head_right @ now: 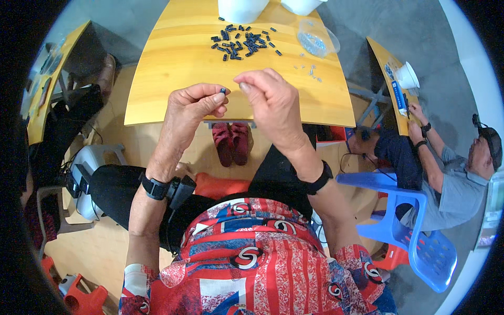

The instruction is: Assembling small metal pins into plastic components manually.

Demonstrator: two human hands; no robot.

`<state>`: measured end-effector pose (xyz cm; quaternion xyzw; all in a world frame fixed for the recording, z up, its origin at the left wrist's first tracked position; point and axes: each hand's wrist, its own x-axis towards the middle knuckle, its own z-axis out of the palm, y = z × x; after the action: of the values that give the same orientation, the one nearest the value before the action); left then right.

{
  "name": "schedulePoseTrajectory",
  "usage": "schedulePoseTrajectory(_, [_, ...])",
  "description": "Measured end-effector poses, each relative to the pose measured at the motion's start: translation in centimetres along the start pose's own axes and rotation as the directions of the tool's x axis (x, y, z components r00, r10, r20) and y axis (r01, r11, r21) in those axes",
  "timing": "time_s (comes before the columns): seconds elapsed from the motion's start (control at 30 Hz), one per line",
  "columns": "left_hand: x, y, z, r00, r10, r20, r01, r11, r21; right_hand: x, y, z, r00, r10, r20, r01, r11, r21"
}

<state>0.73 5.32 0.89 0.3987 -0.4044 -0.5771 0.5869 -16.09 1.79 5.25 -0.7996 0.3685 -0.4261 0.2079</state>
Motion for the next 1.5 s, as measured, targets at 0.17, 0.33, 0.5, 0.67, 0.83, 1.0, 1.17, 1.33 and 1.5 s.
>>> schedulePoseTrajectory(0.17, [-0.3,0.5,0.2,0.999,0.007,0.039,-0.007,1.000,-0.017,-0.3,-1.2,0.0,0.988,-0.153,0.029,0.156,0.976,-0.152])
schedulePoseTrajectory(0.33, [-0.6,0.9,0.6,0.998,-0.060,-0.003,0.060,0.997,-0.042,-0.4,-0.9,0.5,0.967,-0.249,0.046,0.253,0.951,-0.175])
schedulePoseTrajectory(0.5, [-0.4,0.9,0.2,0.997,-0.071,0.012,0.071,0.997,-0.035,-0.1,-0.2,0.8,0.931,-0.357,0.082,0.365,0.892,-0.266])
schedulePoseTrajectory(0.67, [-0.3,1.3,-0.2,0.994,-0.090,0.055,0.092,0.995,-0.031,0.6,-1.2,0.3,0.847,-0.495,0.193,0.530,0.764,-0.368])
schedulePoseTrajectory(0.83, [0.4,1.7,-0.1,0.993,-0.071,0.092,0.066,0.996,0.053,0.9,-1.7,-0.1,0.770,-0.551,0.322,0.637,0.634,-0.438])
schedulePoseTrajectory(1.0, [0.1,2.5,1.4,0.996,0.020,0.082,-0.020,1.000,0.001,1.7,-1.6,-1.8,0.993,-0.062,0.101,0.050,0.992,0.112])
schedulePoseTrajectory(1.17, [-0.2,2.1,2.3,0.997,-0.012,0.077,0.017,0.998,-0.055,1.1,-1.3,-2.0,0.948,0.295,0.122,-0.305,0.727,0.615])
schedulePoseTrajectory(1.33, [-0.2,2.1,2.4,0.999,0.019,0.037,-0.017,0.998,-0.057,0.3,-1.3,-0.5,0.928,0.353,0.118,-0.336,0.658,0.674])
schedulePoseTrajectory(1.5, [-0.1,2.1,2.2,0.998,0.031,0.051,-0.030,0.999,-0.021,0.2,-1.2,0.0,0.929,0.354,0.106,-0.325,0.649,0.687])
